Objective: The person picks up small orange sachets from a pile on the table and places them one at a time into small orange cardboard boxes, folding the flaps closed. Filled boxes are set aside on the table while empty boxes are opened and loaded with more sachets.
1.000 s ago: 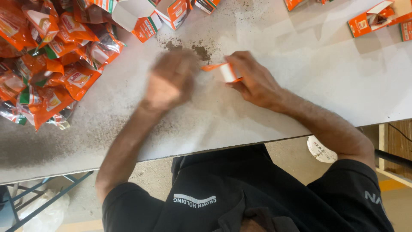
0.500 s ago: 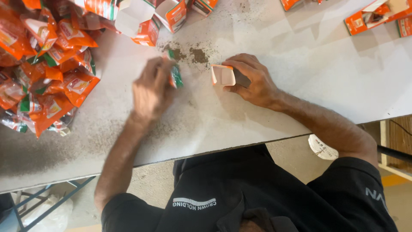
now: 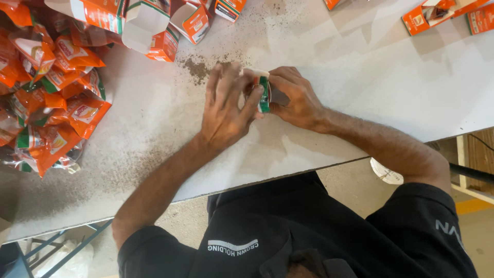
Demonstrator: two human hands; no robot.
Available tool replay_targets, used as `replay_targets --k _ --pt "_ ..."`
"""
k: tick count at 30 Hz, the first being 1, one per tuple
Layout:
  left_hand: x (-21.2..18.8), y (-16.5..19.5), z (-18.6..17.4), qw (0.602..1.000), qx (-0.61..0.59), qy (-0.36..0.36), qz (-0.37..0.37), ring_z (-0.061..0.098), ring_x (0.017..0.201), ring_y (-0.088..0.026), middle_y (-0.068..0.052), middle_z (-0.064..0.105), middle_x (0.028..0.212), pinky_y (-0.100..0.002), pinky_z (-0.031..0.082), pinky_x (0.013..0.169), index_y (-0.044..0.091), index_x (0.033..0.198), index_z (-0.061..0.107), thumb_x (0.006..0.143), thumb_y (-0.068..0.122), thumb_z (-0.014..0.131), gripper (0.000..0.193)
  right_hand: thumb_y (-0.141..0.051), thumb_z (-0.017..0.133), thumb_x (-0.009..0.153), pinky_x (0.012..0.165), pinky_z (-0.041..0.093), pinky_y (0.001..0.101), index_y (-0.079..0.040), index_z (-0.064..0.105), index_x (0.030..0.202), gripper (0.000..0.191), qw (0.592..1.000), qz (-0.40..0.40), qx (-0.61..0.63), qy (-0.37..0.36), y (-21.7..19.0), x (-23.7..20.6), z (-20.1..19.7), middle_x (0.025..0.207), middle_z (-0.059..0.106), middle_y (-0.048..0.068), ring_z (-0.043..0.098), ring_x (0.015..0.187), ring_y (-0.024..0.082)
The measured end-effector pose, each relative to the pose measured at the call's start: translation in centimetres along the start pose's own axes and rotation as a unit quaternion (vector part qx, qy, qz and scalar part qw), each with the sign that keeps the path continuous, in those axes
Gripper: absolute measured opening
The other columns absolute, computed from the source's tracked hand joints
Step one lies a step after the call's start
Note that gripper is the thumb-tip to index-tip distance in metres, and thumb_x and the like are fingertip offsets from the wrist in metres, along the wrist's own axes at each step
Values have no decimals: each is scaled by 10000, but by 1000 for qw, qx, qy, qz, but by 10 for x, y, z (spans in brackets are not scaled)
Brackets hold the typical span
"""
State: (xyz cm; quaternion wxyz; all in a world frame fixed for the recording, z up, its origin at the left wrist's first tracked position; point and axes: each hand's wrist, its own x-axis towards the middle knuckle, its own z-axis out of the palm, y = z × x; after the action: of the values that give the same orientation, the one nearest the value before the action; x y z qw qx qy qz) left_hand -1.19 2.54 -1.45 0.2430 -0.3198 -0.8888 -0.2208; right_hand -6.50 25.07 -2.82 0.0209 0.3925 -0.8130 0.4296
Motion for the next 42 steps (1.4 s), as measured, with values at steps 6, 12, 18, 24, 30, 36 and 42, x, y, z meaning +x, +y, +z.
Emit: replay_targets --k 6,12,18,24,30,36,42 --pt "21 12 10 989 -39 68 -125 462 1284 -517 -216 304 1505 -571 446 1057 95 1092 653 898 131 741 216 -201 909 815 991 528 448 3 597 1355 656 1000 8 0 -6 -6 1 0 1287 648 160 630 1173 363" --pt "10 3 18 854 -355 0 -379 570 612 -71 -72 712 887 -231 434 527 -14 1330 436 924 44 751 516 -233 921 872 946 534 446 29 477 1314 679 999 16 25 41 -8 -4 4 1263 656 140 667 1111 348" --pt "12 -3 29 889 -302 37 -343 565 646 -74 -39 638 840 -252 439 564 21 1065 646 989 -1 696 94 -121 895 829 923 579 439 -19 573 1230 525 989 -110 -94 20 -11 -3 3 1340 649 200 690 1112 343" --pt "10 -28 -2 648 -635 -86 -411 680 779 -56 2 715 931 -219 579 687 51 1143 644 840 62 496 338 -109 873 841 928 585 439 -8 598 1303 547 990 -81 -118 15 -18 0 0 1336 634 198 693 1123 347" --pt "11 -23 19 734 -540 -43 -410 707 890 -193 -126 723 1005 -356 620 790 -38 1114 651 990 -12 630 128 -96 856 865 930 577 444 -31 582 1182 424 992 -61 -104 20 -15 -3 4 1338 638 175 692 1118 350" --pt "11 -6 16 979 -177 58 -79 679 1251 -371 -138 678 1306 -428 591 1076 2 1192 625 834 -111 751 396 -107 879 877 946 568 471 -31 515 1238 518 998 -11 -51 43 1 -14 11 1333 643 176 677 1149 418" --pt "7 -18 5 977 -212 -8 -9 565 1370 -405 -204 593 1434 -459 541 1111 -22 1166 610 854 2 822 378 -112 878 874 942 563 469 -32 408 1365 684 998 20 -41 38 15 -22 16 1283 641 208 682 1128 412"
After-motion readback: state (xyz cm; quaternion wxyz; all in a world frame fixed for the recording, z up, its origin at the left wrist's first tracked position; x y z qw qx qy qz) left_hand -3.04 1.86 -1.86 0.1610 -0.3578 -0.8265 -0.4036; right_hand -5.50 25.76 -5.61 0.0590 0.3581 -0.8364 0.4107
